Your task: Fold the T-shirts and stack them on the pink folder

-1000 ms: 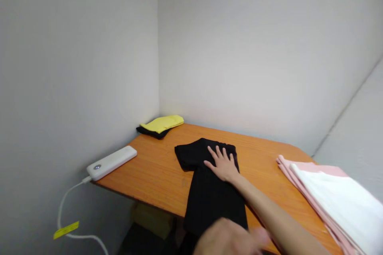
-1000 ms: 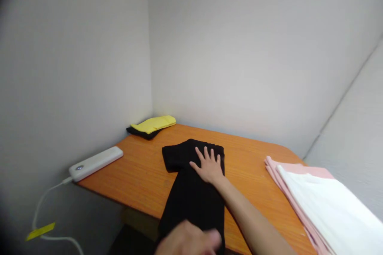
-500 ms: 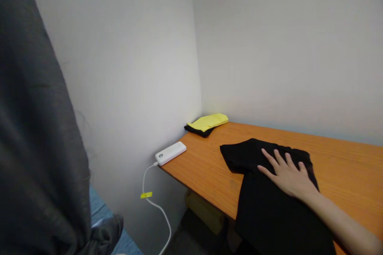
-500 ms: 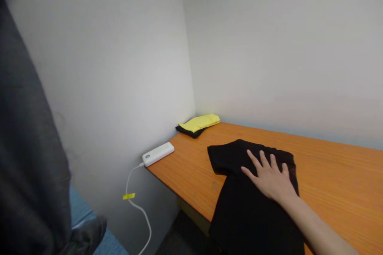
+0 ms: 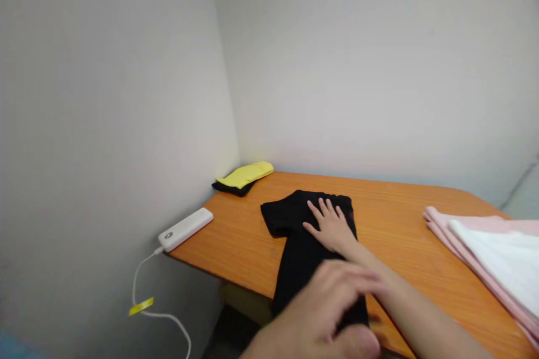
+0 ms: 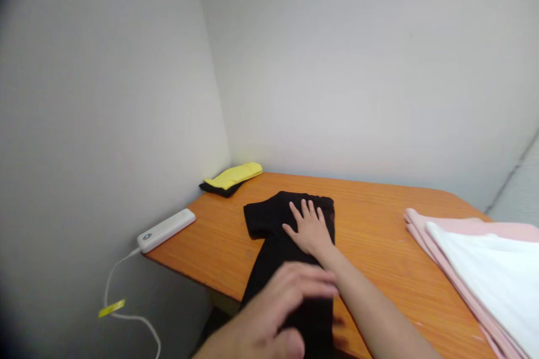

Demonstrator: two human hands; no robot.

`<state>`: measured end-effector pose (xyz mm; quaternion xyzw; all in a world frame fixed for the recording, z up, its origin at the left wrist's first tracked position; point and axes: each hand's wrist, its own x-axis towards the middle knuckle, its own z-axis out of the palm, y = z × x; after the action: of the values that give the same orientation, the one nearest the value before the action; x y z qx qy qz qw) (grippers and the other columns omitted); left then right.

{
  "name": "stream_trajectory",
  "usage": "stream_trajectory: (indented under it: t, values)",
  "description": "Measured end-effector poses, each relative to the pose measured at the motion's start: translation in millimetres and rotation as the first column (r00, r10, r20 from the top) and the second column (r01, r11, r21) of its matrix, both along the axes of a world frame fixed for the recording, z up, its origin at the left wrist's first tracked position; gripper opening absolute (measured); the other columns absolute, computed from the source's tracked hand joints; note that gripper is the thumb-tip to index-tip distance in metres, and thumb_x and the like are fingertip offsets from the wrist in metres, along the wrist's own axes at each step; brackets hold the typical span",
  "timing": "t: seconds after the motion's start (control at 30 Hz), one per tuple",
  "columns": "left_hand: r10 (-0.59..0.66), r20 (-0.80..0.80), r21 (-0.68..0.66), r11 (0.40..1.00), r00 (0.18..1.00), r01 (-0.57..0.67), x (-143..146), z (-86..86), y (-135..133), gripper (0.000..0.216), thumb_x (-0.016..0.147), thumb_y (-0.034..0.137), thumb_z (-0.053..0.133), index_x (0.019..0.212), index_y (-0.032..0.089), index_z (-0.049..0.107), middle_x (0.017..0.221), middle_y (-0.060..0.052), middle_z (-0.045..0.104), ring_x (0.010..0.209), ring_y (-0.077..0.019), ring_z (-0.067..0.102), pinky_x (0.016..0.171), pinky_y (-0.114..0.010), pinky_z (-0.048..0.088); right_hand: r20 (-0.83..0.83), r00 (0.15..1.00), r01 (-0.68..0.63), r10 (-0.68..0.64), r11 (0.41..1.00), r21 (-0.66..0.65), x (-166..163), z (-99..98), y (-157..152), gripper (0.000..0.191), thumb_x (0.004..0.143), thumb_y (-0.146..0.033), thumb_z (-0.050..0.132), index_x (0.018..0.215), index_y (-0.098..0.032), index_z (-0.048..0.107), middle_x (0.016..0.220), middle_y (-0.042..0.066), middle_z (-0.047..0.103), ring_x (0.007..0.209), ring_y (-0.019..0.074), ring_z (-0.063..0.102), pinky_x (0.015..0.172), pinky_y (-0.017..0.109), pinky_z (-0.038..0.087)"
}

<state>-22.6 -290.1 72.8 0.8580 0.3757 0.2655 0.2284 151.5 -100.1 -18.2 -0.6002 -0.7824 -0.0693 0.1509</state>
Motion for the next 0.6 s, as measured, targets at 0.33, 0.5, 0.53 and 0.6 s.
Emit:
stream_trajectory:
  t: [0.33,0.5,0.53,0.6]
  values:
    - [0.503,-0.384,0.222,0.864,0.774,-0.452,-19.4,-51.4,108.3,0.067,0.099,0.053,0.017,0.145,0.01,0.04,0.154,-0.015,0.034,0.144,-0.0288,0.026,0.118,-0.05,0.021,-0.029,0.993,-0.117,0.115,0.989,-0.087,-26.4,39.5,2.7,0.08,0.093,-0.059,0.035,0.154,-0.01,0.018,0.16,0.01,0.004,0.147,0.028,-0.002,0.117,0.047,0.003]
    - [0.509,-0.413,0.214,0.86,0.755,-0.463,-17.0,-61.0,102.4,0.066,0.098,0.052,0.024,0.145,0.008,0.04,0.152,-0.016,0.035,0.144,-0.0299,0.028,0.116,-0.05,0.027,-0.038,0.998,-0.063,0.056,0.978,-0.199,-39.9,26.3,13.3,0.089,0.091,-0.07,0.029,0.155,-0.011,0.009,0.16,0.009,-0.007,0.146,0.0329,-0.008,0.116,0.054,0.002]
    - [0.519,-0.415,0.227,0.854,0.747,-0.467,-16.3,-62.3,101.4,0.066,0.098,0.051,0.024,0.145,0.008,0.04,0.153,-0.015,0.035,0.144,-0.0298,0.027,0.116,-0.049,0.026,-0.036,0.998,-0.055,0.048,0.977,-0.207,-40.9,22.1,13.8,0.089,0.091,-0.071,0.026,0.155,-0.012,0.007,0.159,0.008,-0.01,0.146,0.033,-0.008,0.116,0.055,0.002]
    - [0.537,-0.424,0.24,0.843,0.729,-0.481,-15.0,-65.1,100.4,0.065,0.098,0.049,0.025,0.145,0.007,0.04,0.154,-0.015,0.033,0.145,-0.0297,0.026,0.117,-0.049,0.025,-0.025,0.999,-0.045,0.041,0.979,-0.197,-41.5,15.2,14.2,0.086,0.092,-0.07,0.022,0.155,-0.014,0.005,0.159,0.006,-0.013,0.146,0.0323,-0.01,0.115,0.055,0.001]
